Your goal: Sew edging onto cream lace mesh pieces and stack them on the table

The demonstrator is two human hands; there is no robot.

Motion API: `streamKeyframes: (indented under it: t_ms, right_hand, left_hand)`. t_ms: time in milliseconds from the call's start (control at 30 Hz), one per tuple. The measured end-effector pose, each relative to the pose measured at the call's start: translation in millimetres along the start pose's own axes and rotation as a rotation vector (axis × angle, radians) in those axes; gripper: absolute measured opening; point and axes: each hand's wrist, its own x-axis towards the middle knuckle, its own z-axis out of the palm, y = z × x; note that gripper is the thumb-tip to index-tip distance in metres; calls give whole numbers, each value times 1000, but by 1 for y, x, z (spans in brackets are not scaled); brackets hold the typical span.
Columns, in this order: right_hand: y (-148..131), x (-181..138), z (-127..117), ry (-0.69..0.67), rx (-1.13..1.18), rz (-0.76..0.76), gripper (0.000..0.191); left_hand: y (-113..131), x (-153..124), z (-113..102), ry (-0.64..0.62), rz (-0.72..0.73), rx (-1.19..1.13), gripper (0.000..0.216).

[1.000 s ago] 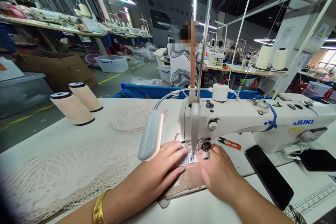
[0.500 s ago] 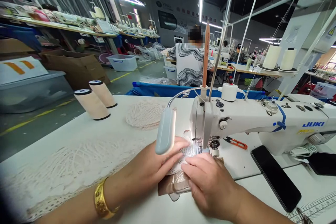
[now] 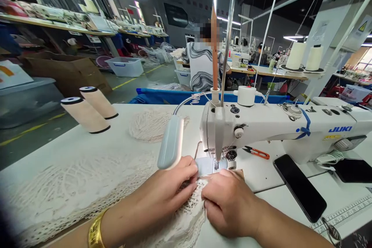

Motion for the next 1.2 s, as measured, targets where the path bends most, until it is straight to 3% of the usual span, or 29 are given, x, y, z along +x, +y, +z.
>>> streamKeyframes:
  t_ms: [200, 433, 600, 833, 1200]
  right_hand:
    - [1, -1, -1, 117, 103, 129, 23]
    - [2, -5, 6, 159, 152, 284, 8]
    - [0, -3, 2, 193, 135, 278, 13]
    - [-1, 0, 2, 193, 259, 320, 2]
    - [0, -1, 5, 303, 56, 147, 12]
  left_hand:
    - [4, 3, 11, -70, -236, -336, 10]
    - [9, 2, 18, -78, -337, -470, 19]
    - [12, -2, 21, -69, -291, -457, 23]
    - [14, -4, 22, -40, -219, -436, 25]
    - [14, -4, 24, -80, -202, -514, 22]
